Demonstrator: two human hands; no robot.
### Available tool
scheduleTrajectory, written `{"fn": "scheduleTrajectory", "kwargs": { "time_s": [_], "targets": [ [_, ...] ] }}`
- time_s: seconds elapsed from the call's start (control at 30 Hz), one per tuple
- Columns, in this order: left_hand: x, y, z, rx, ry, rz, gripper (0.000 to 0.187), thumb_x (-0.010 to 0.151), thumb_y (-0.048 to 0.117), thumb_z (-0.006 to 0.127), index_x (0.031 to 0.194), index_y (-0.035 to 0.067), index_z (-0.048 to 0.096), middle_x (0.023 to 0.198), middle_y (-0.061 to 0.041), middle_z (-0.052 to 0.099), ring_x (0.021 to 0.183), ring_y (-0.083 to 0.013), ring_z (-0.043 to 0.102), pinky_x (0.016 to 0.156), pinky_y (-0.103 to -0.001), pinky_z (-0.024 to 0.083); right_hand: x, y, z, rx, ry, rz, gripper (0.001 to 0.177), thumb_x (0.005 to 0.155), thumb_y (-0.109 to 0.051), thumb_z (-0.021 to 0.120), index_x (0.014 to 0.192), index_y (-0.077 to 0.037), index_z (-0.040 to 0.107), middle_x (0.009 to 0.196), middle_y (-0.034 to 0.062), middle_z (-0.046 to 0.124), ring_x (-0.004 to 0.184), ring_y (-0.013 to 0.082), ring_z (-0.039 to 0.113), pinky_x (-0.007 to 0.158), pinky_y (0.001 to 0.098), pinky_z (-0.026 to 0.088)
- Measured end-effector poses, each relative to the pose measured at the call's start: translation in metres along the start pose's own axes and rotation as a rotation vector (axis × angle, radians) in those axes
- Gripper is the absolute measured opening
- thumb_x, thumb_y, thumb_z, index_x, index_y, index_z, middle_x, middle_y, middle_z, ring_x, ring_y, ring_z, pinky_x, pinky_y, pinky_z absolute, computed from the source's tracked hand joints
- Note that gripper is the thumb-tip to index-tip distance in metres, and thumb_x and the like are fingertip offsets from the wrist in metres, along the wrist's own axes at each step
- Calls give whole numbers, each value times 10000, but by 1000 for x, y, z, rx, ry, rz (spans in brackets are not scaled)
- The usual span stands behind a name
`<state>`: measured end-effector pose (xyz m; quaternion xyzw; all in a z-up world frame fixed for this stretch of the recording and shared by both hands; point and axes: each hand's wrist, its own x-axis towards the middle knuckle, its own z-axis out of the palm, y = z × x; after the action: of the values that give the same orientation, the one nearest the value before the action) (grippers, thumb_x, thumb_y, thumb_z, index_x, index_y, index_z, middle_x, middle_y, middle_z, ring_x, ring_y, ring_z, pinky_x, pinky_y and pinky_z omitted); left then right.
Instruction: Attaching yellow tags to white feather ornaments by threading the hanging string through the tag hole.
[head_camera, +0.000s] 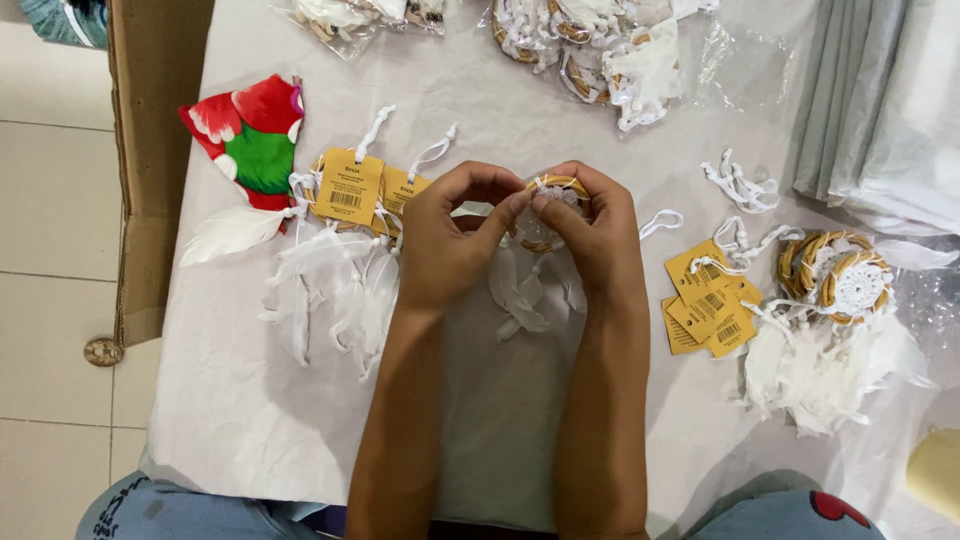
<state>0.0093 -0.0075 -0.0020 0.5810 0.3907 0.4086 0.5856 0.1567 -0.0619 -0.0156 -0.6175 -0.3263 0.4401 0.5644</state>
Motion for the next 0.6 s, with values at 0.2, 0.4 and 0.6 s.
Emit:
{"fn": "scheduleTrajectory", "kwargs": {
  "time_s": [0.2,0.4,0.6],
  "targets": [
    [-1,-2,4,42,18,24,126,921,179,785,971,77,729,850,-102,750,809,-179,736,645,-304,645,3,8,-5,-46,0,-8,168,814,-131,737,952,-49,688,797,12,633,756,78,578,715,220,475],
    [1,-2,-3,27,-8,-12,154,935,197,771,1035,89,725,915,-95,755,866,-188,743,696,-321,658,-4,-16,2,14,6,8,217,840,-236,685,971,-62,700,807,13,628,772,81,565,718,212,459],
    [1,-2,-3,36,-41,11,144,954,183,755,1064,90,746,926,-79,753,880,-159,742,686,-293,654,-5,-15,-1,22,39,-59,234,848,-254,687,975,-57,701,785,13,580,765,89,523,695,217,421]
  ]
}}
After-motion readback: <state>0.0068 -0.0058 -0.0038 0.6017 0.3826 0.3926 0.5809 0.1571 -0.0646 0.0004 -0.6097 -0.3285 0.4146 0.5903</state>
